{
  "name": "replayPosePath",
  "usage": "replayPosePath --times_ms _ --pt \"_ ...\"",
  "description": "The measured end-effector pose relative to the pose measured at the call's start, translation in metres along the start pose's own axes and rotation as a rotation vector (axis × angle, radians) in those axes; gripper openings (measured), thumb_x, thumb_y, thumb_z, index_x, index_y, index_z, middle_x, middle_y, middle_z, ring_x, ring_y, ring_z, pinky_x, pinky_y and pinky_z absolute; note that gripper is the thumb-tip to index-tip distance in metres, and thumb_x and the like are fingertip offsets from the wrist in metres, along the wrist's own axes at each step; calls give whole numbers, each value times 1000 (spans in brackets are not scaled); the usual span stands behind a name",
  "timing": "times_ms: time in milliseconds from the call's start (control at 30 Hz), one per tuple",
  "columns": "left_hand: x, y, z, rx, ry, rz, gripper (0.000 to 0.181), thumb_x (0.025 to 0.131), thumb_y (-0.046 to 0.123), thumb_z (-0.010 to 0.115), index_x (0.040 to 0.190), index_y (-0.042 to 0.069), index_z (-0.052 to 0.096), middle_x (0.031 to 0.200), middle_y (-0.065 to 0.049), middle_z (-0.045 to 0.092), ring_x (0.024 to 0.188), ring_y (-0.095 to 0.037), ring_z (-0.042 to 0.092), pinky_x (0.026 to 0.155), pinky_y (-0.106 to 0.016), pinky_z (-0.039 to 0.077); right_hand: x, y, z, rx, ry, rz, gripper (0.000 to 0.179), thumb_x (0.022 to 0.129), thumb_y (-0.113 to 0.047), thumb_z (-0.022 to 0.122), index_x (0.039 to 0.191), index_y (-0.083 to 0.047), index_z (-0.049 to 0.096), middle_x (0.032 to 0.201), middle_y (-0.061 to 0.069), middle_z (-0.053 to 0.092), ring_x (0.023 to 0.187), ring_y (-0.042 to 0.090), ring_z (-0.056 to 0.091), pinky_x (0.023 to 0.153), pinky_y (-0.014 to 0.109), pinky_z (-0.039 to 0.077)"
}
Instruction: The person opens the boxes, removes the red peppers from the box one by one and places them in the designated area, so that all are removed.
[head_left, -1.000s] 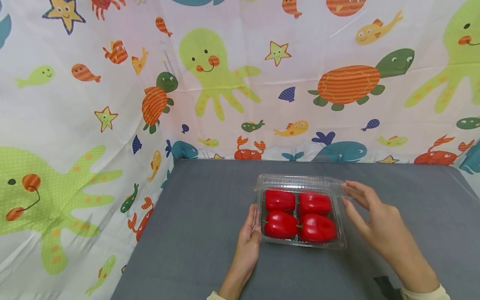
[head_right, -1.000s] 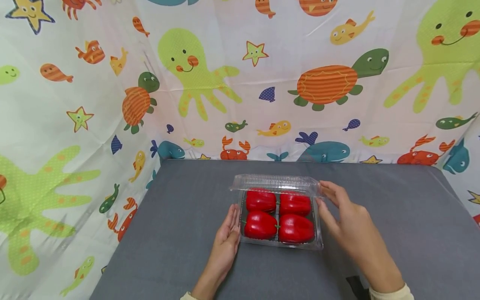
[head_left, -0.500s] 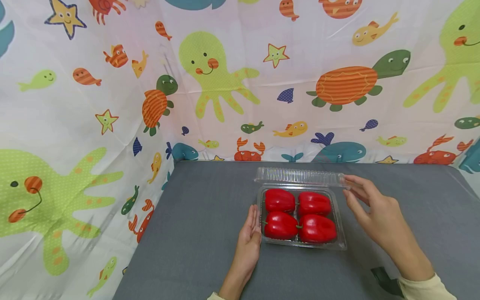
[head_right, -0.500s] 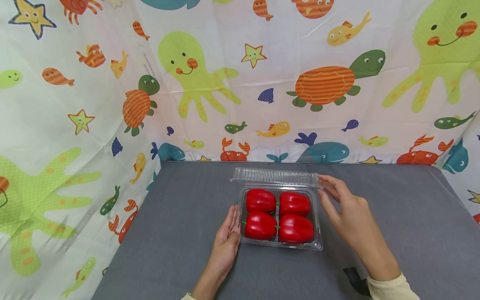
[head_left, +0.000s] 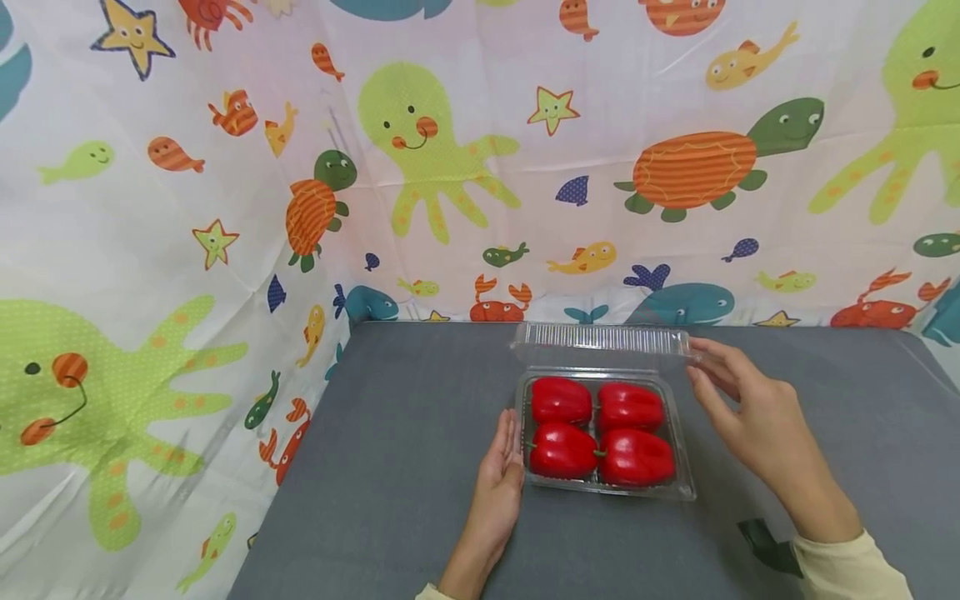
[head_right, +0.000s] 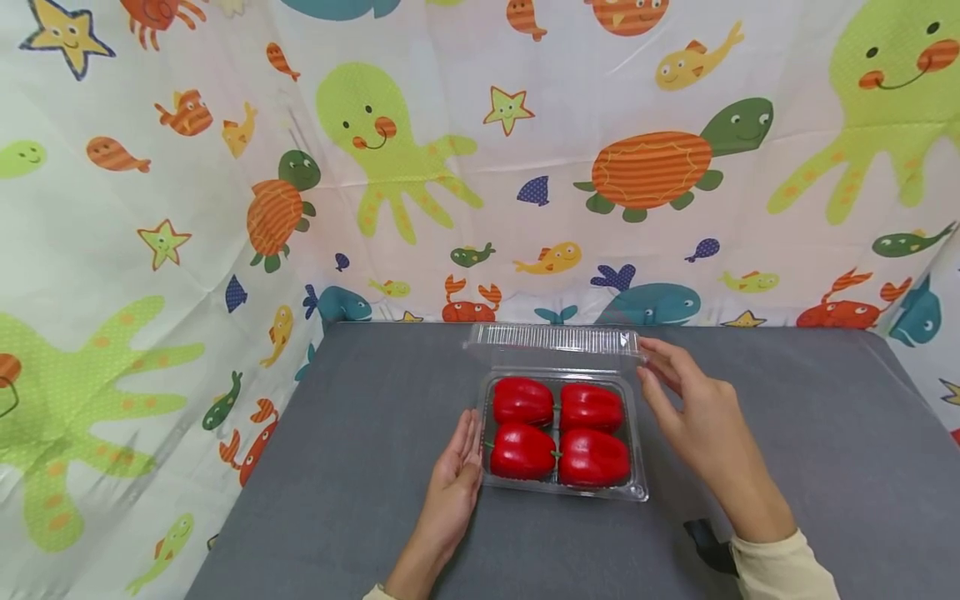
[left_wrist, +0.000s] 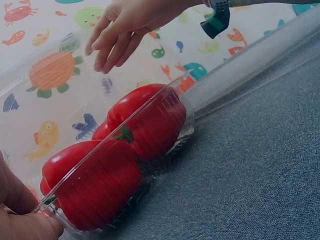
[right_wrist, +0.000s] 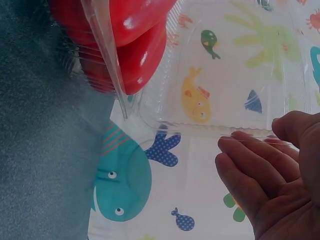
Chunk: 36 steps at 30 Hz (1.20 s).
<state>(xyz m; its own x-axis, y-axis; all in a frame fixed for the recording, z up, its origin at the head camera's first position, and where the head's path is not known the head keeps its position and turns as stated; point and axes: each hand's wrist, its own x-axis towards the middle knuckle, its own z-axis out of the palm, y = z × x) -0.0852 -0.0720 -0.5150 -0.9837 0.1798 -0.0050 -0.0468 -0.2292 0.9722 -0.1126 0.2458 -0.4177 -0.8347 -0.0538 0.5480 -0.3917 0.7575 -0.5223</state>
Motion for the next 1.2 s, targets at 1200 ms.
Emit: replayPosePath --times_ms 1200 --pt "0 1 -1 19 12 -2 70 105 -10 33 170 8 12 177 -6 16 163 -22 14 125 -31 20 22 17 16 43 -37 123 41 100 -11 74 140 -3 68 127 22 73 112 45 72 83 -3 33"
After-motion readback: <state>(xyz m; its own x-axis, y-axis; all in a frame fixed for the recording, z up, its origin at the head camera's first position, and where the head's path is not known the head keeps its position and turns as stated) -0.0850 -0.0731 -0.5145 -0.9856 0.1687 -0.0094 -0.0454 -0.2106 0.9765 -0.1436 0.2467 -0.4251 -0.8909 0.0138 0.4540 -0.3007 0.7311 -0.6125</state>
